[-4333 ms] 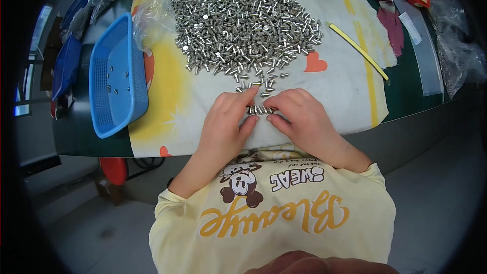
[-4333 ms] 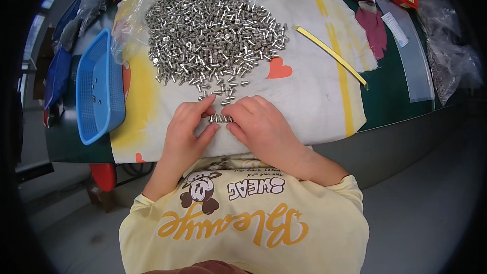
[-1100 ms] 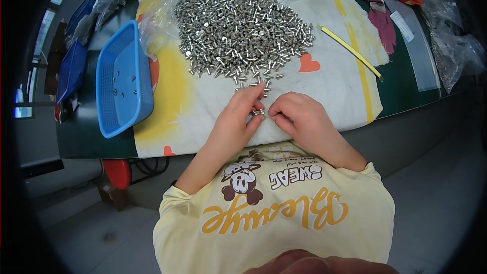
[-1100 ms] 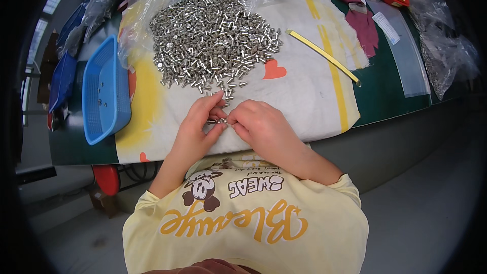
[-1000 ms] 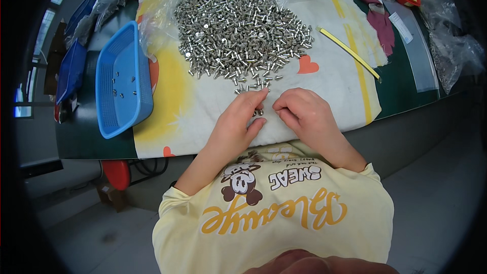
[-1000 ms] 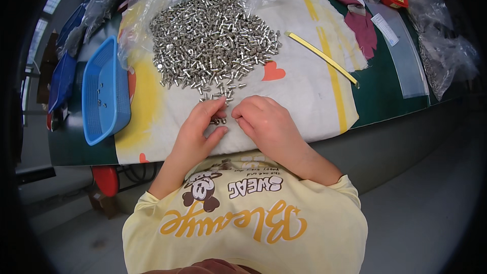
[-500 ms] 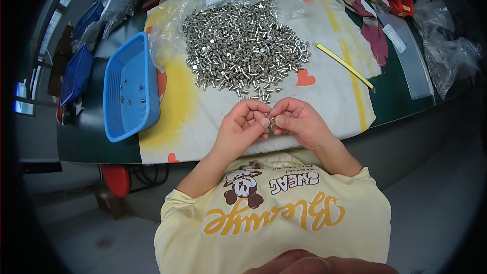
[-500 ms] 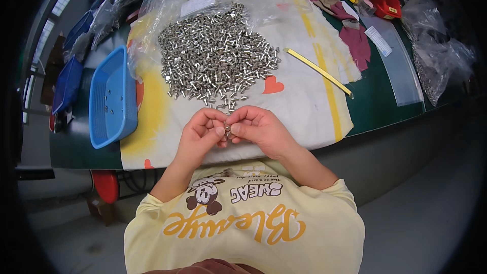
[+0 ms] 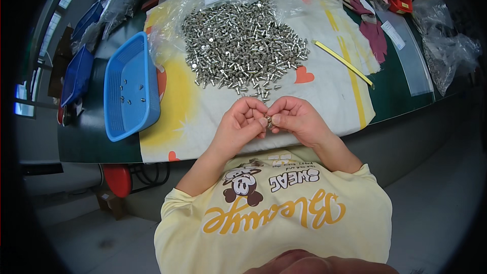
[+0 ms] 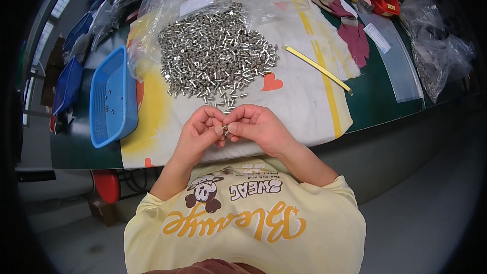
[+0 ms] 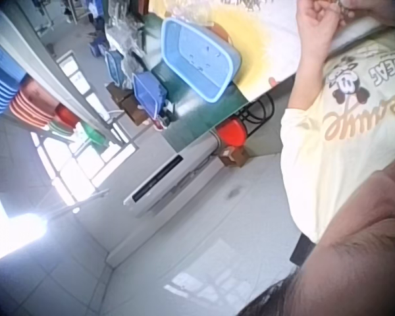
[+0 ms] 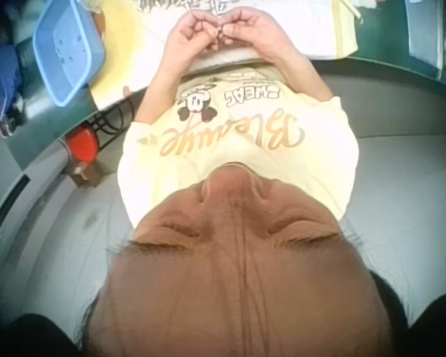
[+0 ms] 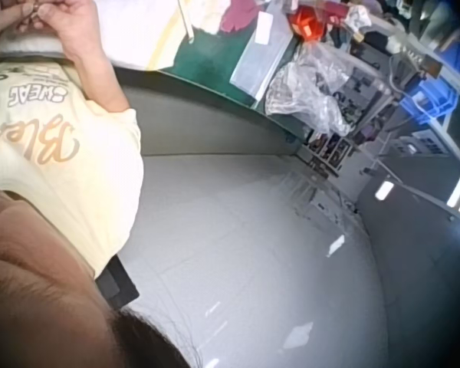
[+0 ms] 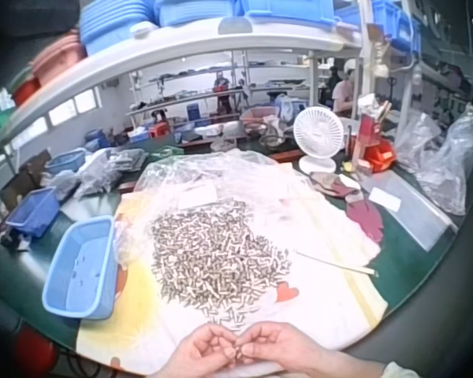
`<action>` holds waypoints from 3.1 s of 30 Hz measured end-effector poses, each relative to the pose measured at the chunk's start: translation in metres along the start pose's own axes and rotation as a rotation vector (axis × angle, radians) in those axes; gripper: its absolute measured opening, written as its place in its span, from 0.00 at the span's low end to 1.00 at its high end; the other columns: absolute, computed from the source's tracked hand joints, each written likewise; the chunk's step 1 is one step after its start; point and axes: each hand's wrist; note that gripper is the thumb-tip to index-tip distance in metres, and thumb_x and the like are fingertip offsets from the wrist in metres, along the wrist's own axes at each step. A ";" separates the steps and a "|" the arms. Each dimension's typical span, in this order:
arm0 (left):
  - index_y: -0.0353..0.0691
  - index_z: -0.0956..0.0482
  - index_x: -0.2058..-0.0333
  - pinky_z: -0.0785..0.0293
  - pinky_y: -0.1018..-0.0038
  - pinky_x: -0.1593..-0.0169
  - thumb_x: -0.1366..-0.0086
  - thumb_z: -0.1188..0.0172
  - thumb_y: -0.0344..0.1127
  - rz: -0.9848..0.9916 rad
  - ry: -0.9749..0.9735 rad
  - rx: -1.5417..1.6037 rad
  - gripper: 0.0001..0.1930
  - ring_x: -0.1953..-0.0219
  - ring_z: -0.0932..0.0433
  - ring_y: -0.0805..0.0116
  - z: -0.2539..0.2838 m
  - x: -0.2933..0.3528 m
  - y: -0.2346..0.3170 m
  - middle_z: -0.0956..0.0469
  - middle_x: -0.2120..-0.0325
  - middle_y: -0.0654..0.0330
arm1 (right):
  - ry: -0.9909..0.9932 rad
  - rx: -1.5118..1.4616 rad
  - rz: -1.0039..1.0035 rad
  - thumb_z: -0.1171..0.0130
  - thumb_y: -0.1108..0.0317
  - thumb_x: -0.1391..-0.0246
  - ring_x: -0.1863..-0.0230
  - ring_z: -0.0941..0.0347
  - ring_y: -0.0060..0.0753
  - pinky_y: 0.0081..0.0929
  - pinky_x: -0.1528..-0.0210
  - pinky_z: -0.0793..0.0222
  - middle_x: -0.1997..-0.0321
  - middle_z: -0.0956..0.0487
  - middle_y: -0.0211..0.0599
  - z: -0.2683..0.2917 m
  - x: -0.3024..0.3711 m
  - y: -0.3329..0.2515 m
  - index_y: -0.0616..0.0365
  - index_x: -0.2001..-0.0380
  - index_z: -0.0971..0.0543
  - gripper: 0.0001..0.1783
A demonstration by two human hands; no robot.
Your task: The person sorts metal fasteners on a table by hand, placing selected fasteners into a blue basket. The person then checks product label cards before arranging and handling fasteners in rows on the cloth.
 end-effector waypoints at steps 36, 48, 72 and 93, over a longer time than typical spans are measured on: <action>0.38 0.34 0.56 0.32 0.84 0.68 0.42 0.44 0.24 -0.082 -0.007 -0.052 0.15 0.73 0.30 0.81 -0.004 -0.002 -0.006 0.30 0.74 0.66 | 0.020 -0.153 -0.092 0.44 0.71 0.44 0.68 0.25 0.18 0.14 0.63 0.26 0.66 0.23 0.29 0.002 0.002 0.002 0.58 0.62 0.27 0.07; 0.34 0.23 0.57 0.33 0.85 0.62 0.44 0.40 0.20 -0.329 0.003 -0.212 0.14 0.71 0.33 0.82 -0.006 -0.001 -0.007 0.32 0.71 0.68 | -0.061 -0.382 -0.174 0.47 0.67 0.41 0.66 0.27 0.15 0.13 0.61 0.27 0.63 0.25 0.28 0.004 0.001 0.014 0.57 0.57 0.29 0.10; 0.29 0.28 0.59 0.22 0.77 0.60 0.39 0.45 0.22 -0.197 0.107 0.015 0.09 0.66 0.22 0.72 -0.001 -0.004 -0.014 0.24 0.66 0.57 | 0.269 0.874 0.667 0.38 0.76 0.53 0.68 0.29 0.23 0.20 0.67 0.31 0.68 0.27 0.34 -0.022 0.002 -0.005 0.60 0.71 0.24 0.06; 0.30 0.27 0.59 0.23 0.79 0.65 0.40 0.42 0.24 0.035 0.008 0.075 0.10 0.69 0.23 0.74 0.004 0.000 -0.007 0.21 0.68 0.56 | 0.035 1.203 0.726 0.36 0.74 0.60 0.67 0.28 0.32 0.26 0.68 0.30 0.69 0.25 0.32 -0.006 0.000 -0.023 0.53 0.67 0.20 0.12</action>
Point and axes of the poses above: each hand's wrist, its own x-axis away from the middle knuckle, its own z-axis out of the back of the hand, y = z × x
